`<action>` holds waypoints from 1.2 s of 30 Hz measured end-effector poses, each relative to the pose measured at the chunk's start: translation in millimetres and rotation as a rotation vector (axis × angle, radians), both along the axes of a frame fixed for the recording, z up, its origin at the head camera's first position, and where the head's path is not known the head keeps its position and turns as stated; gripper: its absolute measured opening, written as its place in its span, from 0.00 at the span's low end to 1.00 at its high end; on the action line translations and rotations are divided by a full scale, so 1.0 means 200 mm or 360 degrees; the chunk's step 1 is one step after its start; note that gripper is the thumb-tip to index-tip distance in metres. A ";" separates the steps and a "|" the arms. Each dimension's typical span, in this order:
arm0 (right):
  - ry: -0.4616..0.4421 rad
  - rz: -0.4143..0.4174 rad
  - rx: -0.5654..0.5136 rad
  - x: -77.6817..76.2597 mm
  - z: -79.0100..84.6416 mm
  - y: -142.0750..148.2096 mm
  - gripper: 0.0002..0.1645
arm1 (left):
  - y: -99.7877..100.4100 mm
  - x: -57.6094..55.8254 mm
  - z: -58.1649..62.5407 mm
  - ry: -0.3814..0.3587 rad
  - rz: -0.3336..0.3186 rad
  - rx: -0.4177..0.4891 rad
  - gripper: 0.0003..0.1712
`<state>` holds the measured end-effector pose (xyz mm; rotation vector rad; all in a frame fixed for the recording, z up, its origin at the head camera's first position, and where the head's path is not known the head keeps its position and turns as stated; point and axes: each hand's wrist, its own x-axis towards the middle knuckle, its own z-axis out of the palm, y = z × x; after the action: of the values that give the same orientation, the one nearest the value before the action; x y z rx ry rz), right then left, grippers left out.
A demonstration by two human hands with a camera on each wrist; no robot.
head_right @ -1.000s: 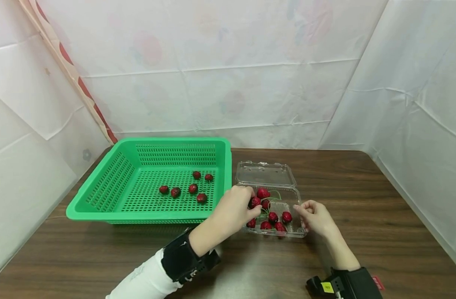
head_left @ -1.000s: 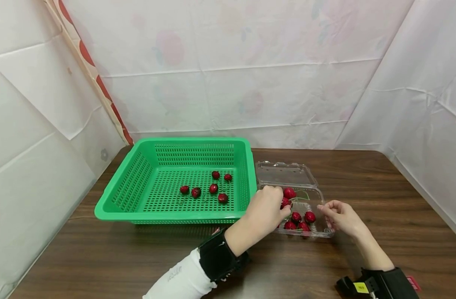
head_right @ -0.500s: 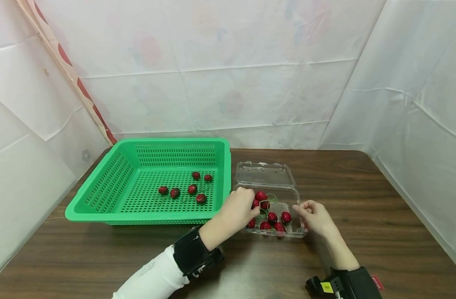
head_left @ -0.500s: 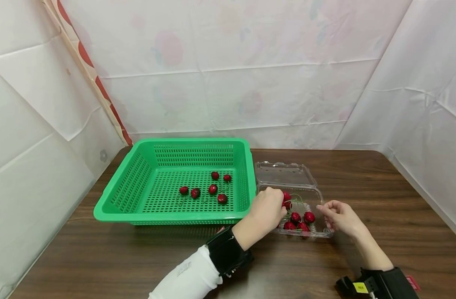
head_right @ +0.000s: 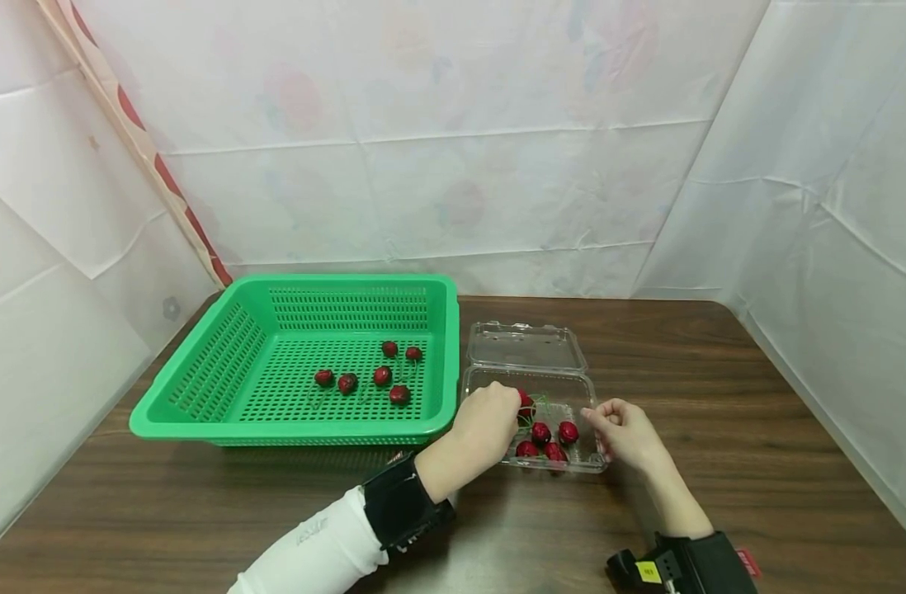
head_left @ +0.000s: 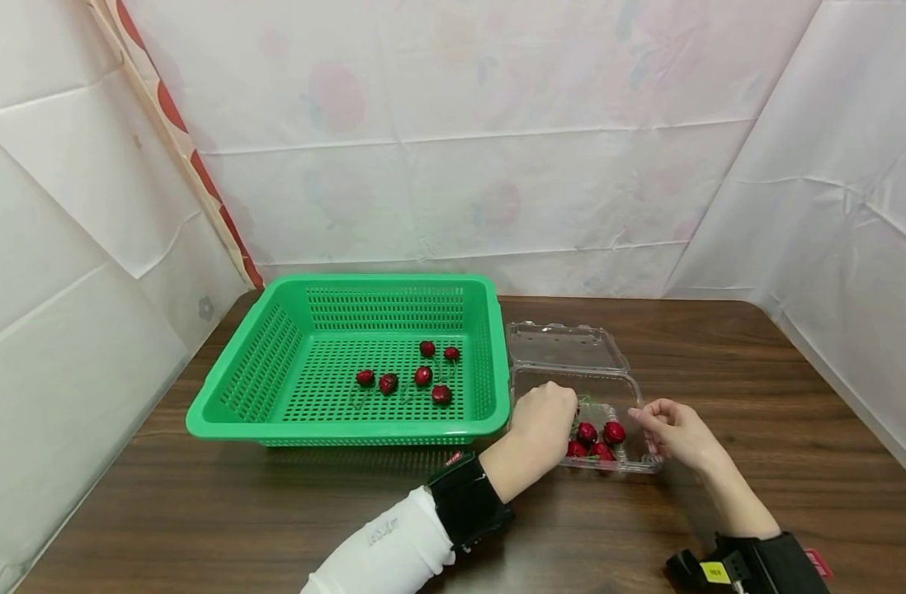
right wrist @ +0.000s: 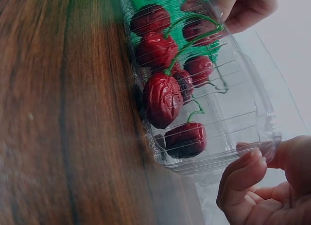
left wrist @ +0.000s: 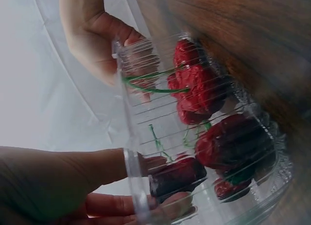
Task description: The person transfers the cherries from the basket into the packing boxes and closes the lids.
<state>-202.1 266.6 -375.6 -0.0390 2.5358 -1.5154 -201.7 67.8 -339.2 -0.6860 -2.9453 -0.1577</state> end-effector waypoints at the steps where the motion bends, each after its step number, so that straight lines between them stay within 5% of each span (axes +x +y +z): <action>1: 0.0001 0.0000 0.0000 0.00 0.00 0.00 0.19 | 0.00 0.00 -0.01 0.0012 0.0005 -0.0010 0.04; 20: -0.0006 -0.0011 0.0013 -0.01 0.00 0.00 0.18 | 0.02 -0.04 -0.08 0.0134 0.0107 -0.0189 0.07; 36: -0.0010 -0.0007 -0.0018 0.00 0.00 0.00 0.18 | 0.01 -0.03 -0.07 0.0114 0.0133 -0.0205 0.15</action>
<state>-201.4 265.9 -374.8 -0.0304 2.5245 -1.5287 -208.1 70.1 -353.5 -0.5698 -2.9284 0.0635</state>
